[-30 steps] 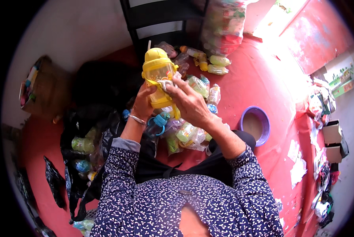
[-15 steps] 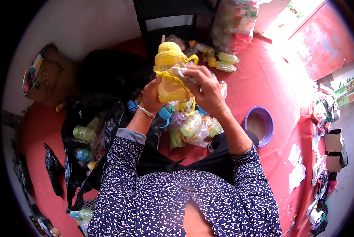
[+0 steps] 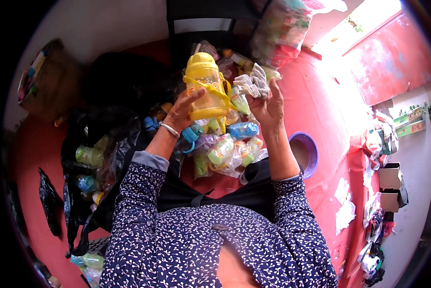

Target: The person sits on the floor and wipes baby bottles with a cloth. They pick up bottles from a pile, wipe the exterior surfaces, and place them into a black plastic bag. The person handles multiple bottles of different colors and sizes one by one.

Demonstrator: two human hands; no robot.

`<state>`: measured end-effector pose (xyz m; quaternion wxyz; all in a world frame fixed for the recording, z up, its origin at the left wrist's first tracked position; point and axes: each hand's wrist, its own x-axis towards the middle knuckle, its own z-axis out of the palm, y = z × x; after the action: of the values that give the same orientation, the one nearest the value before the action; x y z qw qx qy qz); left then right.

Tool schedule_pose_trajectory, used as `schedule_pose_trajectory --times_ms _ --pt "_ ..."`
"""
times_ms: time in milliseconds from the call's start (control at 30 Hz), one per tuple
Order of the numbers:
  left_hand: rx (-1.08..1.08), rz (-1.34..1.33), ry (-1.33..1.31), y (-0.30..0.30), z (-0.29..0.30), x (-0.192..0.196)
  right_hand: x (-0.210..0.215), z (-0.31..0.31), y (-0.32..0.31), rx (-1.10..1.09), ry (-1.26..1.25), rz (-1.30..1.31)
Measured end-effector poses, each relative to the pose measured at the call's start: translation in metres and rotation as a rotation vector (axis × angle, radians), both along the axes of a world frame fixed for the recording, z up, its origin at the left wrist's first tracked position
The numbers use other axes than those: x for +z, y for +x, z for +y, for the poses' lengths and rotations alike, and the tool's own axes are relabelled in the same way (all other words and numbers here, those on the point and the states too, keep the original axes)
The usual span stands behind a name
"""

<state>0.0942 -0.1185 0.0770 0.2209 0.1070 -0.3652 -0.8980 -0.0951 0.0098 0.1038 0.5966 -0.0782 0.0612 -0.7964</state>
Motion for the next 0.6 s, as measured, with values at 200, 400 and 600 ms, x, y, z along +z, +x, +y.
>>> schedule_pose_trajectory --times_ms 200,400,600 --pt "-0.053 0.046 -0.053 -0.002 0.008 -0.015 0.032 -0.006 0.046 -0.116 0.212 0.955" --pt "-0.051 -0.019 -0.226 0.000 0.016 -0.006 0.012 -0.020 0.044 -0.908 0.563 1.909" --pt "0.013 -0.115 -0.291 -0.004 0.023 -0.007 -0.031 -0.021 -0.034 -0.660 0.582 1.091"
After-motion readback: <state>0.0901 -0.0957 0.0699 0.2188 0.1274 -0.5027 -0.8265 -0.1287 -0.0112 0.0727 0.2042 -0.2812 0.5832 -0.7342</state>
